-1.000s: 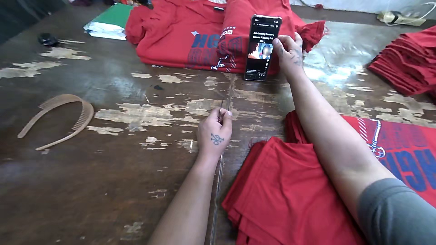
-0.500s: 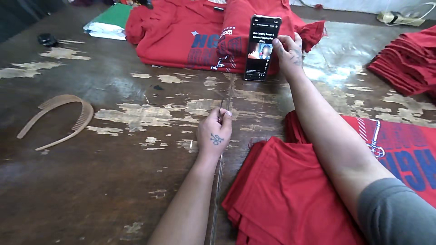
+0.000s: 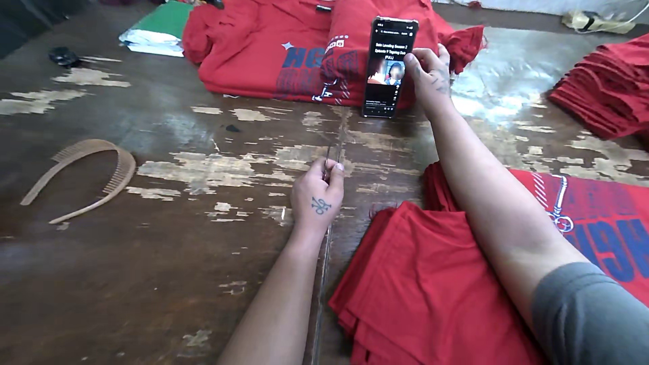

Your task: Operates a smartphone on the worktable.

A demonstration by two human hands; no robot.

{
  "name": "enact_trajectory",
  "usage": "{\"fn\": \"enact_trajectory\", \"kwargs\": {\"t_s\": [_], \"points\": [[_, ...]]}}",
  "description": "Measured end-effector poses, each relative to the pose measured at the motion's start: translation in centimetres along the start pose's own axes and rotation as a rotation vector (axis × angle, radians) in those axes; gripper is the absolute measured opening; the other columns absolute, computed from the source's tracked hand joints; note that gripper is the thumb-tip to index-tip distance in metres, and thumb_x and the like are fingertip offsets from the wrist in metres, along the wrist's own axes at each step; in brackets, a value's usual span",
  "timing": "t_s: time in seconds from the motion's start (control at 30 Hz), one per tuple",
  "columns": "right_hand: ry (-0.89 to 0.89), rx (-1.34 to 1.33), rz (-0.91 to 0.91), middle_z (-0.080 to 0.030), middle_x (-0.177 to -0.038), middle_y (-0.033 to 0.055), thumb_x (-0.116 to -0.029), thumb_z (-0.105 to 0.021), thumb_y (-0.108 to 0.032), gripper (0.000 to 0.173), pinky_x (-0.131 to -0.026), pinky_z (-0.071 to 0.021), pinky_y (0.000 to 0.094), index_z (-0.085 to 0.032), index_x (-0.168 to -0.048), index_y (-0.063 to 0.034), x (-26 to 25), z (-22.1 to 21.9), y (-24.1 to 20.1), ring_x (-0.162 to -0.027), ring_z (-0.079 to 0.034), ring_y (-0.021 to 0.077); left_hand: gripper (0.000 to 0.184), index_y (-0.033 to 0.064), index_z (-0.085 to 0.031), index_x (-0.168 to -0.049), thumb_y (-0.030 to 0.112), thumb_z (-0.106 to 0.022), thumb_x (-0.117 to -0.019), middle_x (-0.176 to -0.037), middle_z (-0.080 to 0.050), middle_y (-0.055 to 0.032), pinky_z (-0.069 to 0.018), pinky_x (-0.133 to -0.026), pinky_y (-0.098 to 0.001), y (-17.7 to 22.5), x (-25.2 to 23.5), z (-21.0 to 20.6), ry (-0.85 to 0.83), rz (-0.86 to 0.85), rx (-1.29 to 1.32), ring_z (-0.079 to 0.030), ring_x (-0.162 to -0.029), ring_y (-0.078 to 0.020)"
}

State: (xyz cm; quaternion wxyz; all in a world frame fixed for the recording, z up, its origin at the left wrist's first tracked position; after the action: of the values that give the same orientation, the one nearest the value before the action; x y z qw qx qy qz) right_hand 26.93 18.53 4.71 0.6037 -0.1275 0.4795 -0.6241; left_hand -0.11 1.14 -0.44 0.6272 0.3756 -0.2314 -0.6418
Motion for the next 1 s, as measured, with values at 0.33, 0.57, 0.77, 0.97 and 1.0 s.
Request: {"fn": "enact_trajectory", "kwargs": {"t_s": [0.33, 0.57, 0.77, 0.97, 1.0], "points": [[-0.004, 0.006, -0.017, -0.025, -0.164, 0.0259, -0.0997, -0.057, -0.051, 0.043, -0.119, -0.0306, 0.0514, -0.068, -0.129, -0.0206, 0.11, 0.03, -0.11, -0.151, -0.028, 0.0383, 0.02, 0.0157, -0.071, -0.103, 0.03, -0.057, -0.1029, -0.068, -0.058, 0.0016, -0.0434, -0.057, -0.0388, 0.03, 0.0, -0.04, 0.005, -0.003, -0.002, -0.054, -0.058, -0.0132], [0.002, -0.006, -0.01, -0.026, -0.164, 0.0264, -0.0999, -0.057, -0.05, 0.043, -0.119, -0.0304, 0.0506, -0.068, -0.129, -0.0202, 0.03, -0.05, -0.05, -0.151, -0.028, 0.0385, 0.02, 0.0161, -0.071, -0.104, 0.031, -0.057, -0.1031, -0.068, -0.059, 0.0021, -0.0445, -0.057, -0.0392, 0.02, 0.02, 0.01, 0.002, 0.006, -0.009, -0.055, -0.059, -0.0131], [0.0, 0.011, -0.011, -0.026, -0.164, 0.0261, -0.0997, -0.057, -0.051, 0.044, -0.119, -0.0308, 0.0525, -0.068, -0.129, -0.0201, -0.01, -0.02, 0.07, -0.15, -0.029, 0.0397, 0.02, 0.0152, -0.071, -0.104, 0.03, -0.057, -0.103, -0.068, -0.06, 0.0013, -0.0448, -0.057, -0.0385, -0.05, 0.05, -0.04, 0.007, -0.016, -0.003, -0.055, -0.059, -0.0129], [-0.001, 0.01, -0.017, -0.026, -0.164, 0.0258, -0.1, -0.057, -0.05, 0.042, -0.119, -0.0306, 0.0523, -0.068, -0.129, -0.0209, 0.01, -0.01, -0.03, -0.151, -0.028, 0.0392, 0.021, 0.0151, -0.071, -0.104, 0.031, -0.057, -0.1033, -0.068, -0.06, 0.0013, -0.045, -0.058, -0.0391, 0.03, 0.0, -0.01, -0.001, -0.006, -0.009, -0.055, -0.059, -0.0131], [-0.004, 0.014, -0.018, -0.026, -0.164, 0.0258, -0.1001, -0.057, -0.05, 0.042, -0.119, -0.0302, 0.0524, -0.068, -0.129, -0.0212, 0.04, 0.02, -0.1, -0.151, -0.028, 0.0394, 0.021, 0.0152, -0.071, -0.104, 0.031, -0.057, -0.1033, -0.068, -0.06, 0.0015, -0.0451, -0.058, -0.0387, 0.01, -0.01, -0.04, 0.0, -0.004, -0.009, -0.055, -0.059, -0.013]]}}
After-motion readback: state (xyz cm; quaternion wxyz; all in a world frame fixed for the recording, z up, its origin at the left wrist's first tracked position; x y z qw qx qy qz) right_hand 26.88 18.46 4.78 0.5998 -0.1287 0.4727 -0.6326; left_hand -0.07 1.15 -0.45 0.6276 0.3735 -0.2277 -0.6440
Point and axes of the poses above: each hand's wrist, its own x-axis away from the middle knuckle, its own z-axis out of the back of the hand, y = z × x, the point moved 1 cm from there along -x, towards the middle knuckle
